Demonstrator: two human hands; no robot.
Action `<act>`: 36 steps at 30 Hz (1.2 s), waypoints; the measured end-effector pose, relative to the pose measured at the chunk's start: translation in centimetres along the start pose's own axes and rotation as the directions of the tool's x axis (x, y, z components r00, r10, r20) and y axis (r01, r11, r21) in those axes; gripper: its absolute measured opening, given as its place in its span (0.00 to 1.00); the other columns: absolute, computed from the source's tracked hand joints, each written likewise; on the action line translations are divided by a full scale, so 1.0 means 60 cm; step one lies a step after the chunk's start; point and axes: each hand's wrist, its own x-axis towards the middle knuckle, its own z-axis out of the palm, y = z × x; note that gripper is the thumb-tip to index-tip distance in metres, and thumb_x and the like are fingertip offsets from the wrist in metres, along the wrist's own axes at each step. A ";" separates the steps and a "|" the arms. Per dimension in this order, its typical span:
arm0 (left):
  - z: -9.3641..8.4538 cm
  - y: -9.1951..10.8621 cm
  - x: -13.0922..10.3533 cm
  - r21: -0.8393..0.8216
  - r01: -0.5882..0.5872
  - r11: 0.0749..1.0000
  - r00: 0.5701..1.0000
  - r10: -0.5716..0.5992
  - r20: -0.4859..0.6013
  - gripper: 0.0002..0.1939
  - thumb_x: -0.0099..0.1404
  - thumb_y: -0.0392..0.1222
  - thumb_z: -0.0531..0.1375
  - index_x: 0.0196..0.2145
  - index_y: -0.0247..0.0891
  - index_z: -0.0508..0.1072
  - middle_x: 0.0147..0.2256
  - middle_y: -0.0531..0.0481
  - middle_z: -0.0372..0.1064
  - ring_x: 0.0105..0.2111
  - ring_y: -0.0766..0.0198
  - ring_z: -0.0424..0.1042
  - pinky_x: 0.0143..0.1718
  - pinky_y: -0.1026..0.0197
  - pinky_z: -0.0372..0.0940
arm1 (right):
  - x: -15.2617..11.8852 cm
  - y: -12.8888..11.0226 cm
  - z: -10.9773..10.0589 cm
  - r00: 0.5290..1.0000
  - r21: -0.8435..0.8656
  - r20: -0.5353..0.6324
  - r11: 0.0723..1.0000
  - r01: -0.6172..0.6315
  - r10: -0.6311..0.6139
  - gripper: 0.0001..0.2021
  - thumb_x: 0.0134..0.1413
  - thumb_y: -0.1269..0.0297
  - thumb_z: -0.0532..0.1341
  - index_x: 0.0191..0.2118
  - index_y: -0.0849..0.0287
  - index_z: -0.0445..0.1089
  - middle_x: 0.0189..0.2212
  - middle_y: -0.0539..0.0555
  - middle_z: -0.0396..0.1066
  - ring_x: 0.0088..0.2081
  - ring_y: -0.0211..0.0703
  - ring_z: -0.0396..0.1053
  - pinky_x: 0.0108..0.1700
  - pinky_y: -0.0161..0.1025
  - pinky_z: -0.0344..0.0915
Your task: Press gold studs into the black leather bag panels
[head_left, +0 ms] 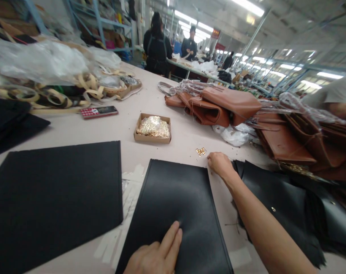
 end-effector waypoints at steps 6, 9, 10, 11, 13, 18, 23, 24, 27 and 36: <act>-0.038 0.010 0.004 -0.132 0.009 0.991 0.991 0.008 0.130 0.35 0.56 0.36 0.56 0.62 0.28 0.60 0.63 0.37 0.56 0.34 0.56 0.75 0.32 0.53 0.74 | 0.007 -0.018 -0.008 0.995 0.007 -0.004 0.995 -0.102 0.102 0.16 0.58 0.76 0.54 0.48 0.79 0.71 0.41 0.77 0.73 0.46 0.57 0.72 0.46 0.43 0.62; -0.043 0.010 0.003 -0.166 0.005 0.986 0.993 0.015 0.120 0.32 0.59 0.36 0.54 0.62 0.29 0.61 0.63 0.39 0.58 0.36 0.56 0.74 0.34 0.53 0.73 | -0.002 -0.021 -0.014 0.994 0.069 0.001 0.992 -0.109 0.110 0.16 0.57 0.76 0.54 0.47 0.77 0.72 0.40 0.75 0.74 0.45 0.55 0.73 0.46 0.43 0.63; -0.043 0.010 0.002 -0.175 0.009 0.985 0.993 0.012 0.118 0.31 0.60 0.36 0.54 0.61 0.29 0.61 0.62 0.39 0.59 0.37 0.56 0.74 0.35 0.53 0.73 | -0.012 -0.023 -0.015 0.995 0.087 0.014 0.992 -0.096 0.095 0.15 0.56 0.74 0.55 0.46 0.73 0.74 0.38 0.70 0.76 0.44 0.53 0.73 0.46 0.41 0.64; -0.043 0.010 0.001 -0.184 0.012 0.983 0.993 0.010 0.117 0.30 0.61 0.37 0.54 0.61 0.30 0.61 0.62 0.39 0.59 0.37 0.56 0.74 0.35 0.53 0.73 | -0.027 -0.028 -0.017 0.997 0.133 0.035 0.988 -0.077 0.073 0.14 0.56 0.72 0.56 0.45 0.69 0.75 0.36 0.65 0.77 0.41 0.50 0.74 0.44 0.40 0.65; -0.042 0.009 -0.001 -0.197 0.013 0.980 0.995 0.007 0.103 0.28 0.63 0.39 0.53 0.61 0.30 0.61 0.62 0.39 0.60 0.37 0.56 0.74 0.34 0.53 0.72 | -0.074 -0.043 -0.017 0.994 0.353 0.105 0.935 -0.044 0.008 0.13 0.57 0.66 0.57 0.43 0.64 0.75 0.32 0.57 0.77 0.34 0.44 0.75 0.39 0.37 0.68; -0.043 0.010 -0.004 -0.187 -0.006 0.982 0.999 0.012 0.031 0.25 0.65 0.42 0.53 0.58 0.30 0.63 0.59 0.39 0.63 0.35 0.56 0.73 0.32 0.53 0.71 | -0.236 -0.103 -0.013 0.926 0.818 0.295 0.564 -0.117 -0.236 0.12 0.54 0.58 0.61 0.37 0.62 0.74 0.26 0.51 0.73 0.27 0.39 0.71 0.31 0.34 0.67; -0.045 0.011 -0.006 -0.177 -0.021 0.984 1.000 0.023 0.010 0.24 0.66 0.43 0.54 0.56 0.30 0.64 0.53 0.38 0.68 0.34 0.58 0.72 0.31 0.56 0.68 | -0.302 -0.140 -0.017 0.919 0.738 0.295 0.674 -0.045 -0.262 0.08 0.56 0.63 0.59 0.34 0.57 0.76 0.27 0.50 0.75 0.29 0.39 0.70 0.32 0.34 0.64; -0.045 0.011 -0.007 -0.180 -0.020 0.983 1.000 0.022 0.007 0.24 0.66 0.43 0.54 0.57 0.29 0.64 0.51 0.38 0.69 0.34 0.58 0.72 0.31 0.57 0.67 | -0.302 -0.143 -0.018 0.921 0.716 0.286 0.697 -0.023 -0.263 0.09 0.56 0.64 0.59 0.34 0.57 0.76 0.28 0.50 0.75 0.29 0.40 0.70 0.33 0.34 0.64; -0.043 0.011 -0.008 -0.187 -0.009 0.982 1.000 0.009 -0.001 0.25 0.65 0.44 0.55 0.57 0.30 0.63 0.49 0.40 0.70 0.33 0.58 0.71 0.31 0.57 0.67 | -0.295 -0.148 -0.021 0.921 0.670 0.285 0.742 0.006 -0.264 0.09 0.55 0.65 0.59 0.33 0.56 0.77 0.28 0.50 0.76 0.29 0.41 0.71 0.34 0.35 0.64; -0.041 0.011 -0.010 -0.192 -0.020 0.981 1.000 0.017 -0.020 0.25 0.65 0.44 0.55 0.57 0.29 0.63 0.48 0.40 0.70 0.32 0.59 0.70 0.30 0.57 0.65 | -0.280 -0.158 -0.026 0.903 0.573 0.359 0.820 -0.014 -0.235 0.08 0.52 0.64 0.60 0.30 0.56 0.76 0.25 0.50 0.75 0.26 0.41 0.71 0.29 0.35 0.62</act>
